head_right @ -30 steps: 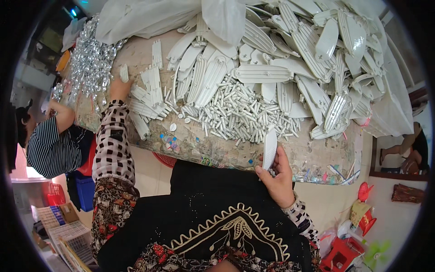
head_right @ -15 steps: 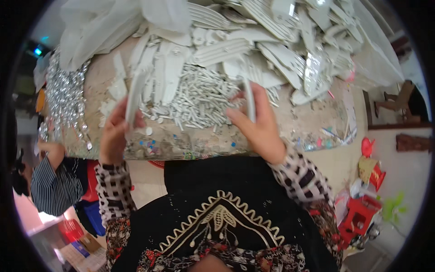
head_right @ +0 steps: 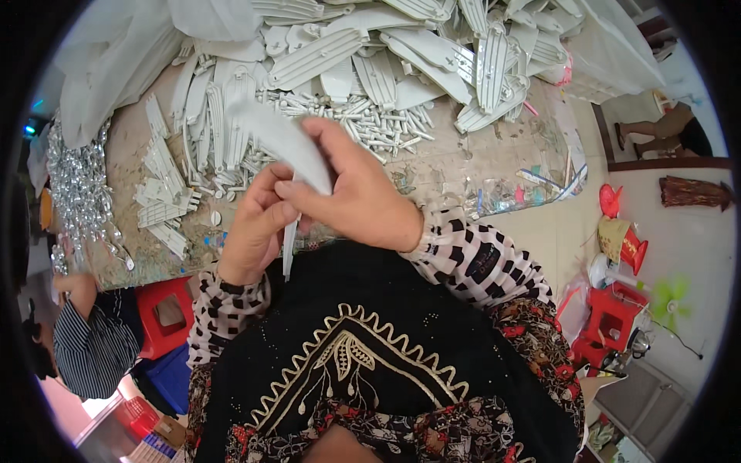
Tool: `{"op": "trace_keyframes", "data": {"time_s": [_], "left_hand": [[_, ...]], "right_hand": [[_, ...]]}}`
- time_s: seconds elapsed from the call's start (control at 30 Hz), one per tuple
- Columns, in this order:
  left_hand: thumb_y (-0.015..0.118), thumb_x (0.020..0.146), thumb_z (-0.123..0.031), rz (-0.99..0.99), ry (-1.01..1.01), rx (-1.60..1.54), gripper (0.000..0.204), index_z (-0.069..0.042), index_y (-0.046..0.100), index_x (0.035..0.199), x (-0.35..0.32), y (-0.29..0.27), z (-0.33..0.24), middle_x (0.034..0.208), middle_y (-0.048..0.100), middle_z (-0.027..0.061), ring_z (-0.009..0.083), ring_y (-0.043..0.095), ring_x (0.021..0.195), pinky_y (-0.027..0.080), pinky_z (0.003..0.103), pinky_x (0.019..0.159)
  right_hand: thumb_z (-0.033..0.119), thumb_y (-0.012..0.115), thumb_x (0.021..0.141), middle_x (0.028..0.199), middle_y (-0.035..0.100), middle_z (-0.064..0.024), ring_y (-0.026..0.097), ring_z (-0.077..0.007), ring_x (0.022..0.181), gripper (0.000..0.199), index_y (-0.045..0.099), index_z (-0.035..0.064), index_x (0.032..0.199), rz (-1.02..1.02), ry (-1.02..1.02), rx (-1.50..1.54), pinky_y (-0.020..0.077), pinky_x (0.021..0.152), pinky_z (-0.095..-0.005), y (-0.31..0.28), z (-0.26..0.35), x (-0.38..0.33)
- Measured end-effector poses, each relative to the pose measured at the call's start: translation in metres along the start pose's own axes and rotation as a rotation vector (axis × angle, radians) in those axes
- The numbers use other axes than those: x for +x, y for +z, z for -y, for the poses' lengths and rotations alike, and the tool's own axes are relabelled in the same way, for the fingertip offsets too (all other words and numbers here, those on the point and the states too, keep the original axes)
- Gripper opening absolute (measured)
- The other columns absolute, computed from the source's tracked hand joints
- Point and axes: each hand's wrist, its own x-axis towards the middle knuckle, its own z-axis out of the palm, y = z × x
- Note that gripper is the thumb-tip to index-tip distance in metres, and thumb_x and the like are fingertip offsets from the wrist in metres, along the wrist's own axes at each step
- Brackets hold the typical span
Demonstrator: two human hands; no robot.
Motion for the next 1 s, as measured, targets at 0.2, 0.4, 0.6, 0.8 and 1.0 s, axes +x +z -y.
{"op": "trace_keyframes", "data": {"time_s": [0.2,0.4,0.6,0.8,1.0], "left_hand": [[0.061,0.092,-0.028,0.008,0.219,-0.252,0.047,-0.004,0.046,0.131,0.014,0.002,-0.004,0.105,0.061,0.0145,0.0130,0.053,0.072,0.043,0.023,0.064],[0.065,0.091,-0.020,-0.097,0.290,-0.355,0.049,-0.007,0.043,0.133,0.015,0.008,0.001,0.121,0.058,0.0104,0.0234,0.057,0.112,0.045,0.038,0.098],[0.066,0.090,-0.018,-0.066,0.323,-0.205,0.055,-0.006,0.038,0.136,0.015,0.016,-0.005,0.137,0.049,0.0186,0.0256,0.051,0.123,0.039,0.039,0.105],[0.069,0.087,-0.015,-0.078,0.376,-0.009,0.062,0.000,0.036,0.137,0.010,0.013,-0.006,0.136,0.050,0.0201,0.0237,0.053,0.121,0.041,0.036,0.104],[0.069,0.087,-0.012,-0.144,0.365,0.093,0.061,0.003,0.037,0.137,0.007,0.013,-0.008,0.133,0.053,0.0188,0.0221,0.054,0.119,0.042,0.035,0.102]], "right_hand": [[0.011,0.069,0.081,0.123,0.040,-0.0094,0.052,-0.0170,0.105,0.074,0.030,0.0036,0.144,-0.050,-0.173,-0.211,0.0443,0.087,-0.0290,-0.035,-0.007,-0.016],[0.013,0.062,0.086,0.114,0.046,-0.0119,0.042,-0.0226,0.106,0.061,0.037,-0.0027,0.139,0.029,-0.360,-0.425,0.0318,0.097,-0.0325,-0.027,-0.021,-0.025],[0.015,0.060,0.088,0.113,0.049,-0.0123,0.043,-0.0239,0.098,0.061,0.036,-0.0046,0.141,0.076,-0.332,-0.557,0.0334,0.093,-0.0324,-0.027,-0.021,-0.027],[0.014,0.060,0.089,0.113,0.051,-0.0127,0.046,-0.0245,0.095,0.067,0.029,-0.0020,0.146,0.137,-0.250,-0.589,0.0367,0.091,-0.0328,-0.023,-0.018,-0.032],[0.012,0.061,0.090,0.110,0.052,-0.0139,0.050,-0.0253,0.089,0.064,0.033,0.0007,0.145,0.146,-0.152,-0.734,0.0429,0.083,-0.0323,-0.017,-0.011,-0.032]]}}
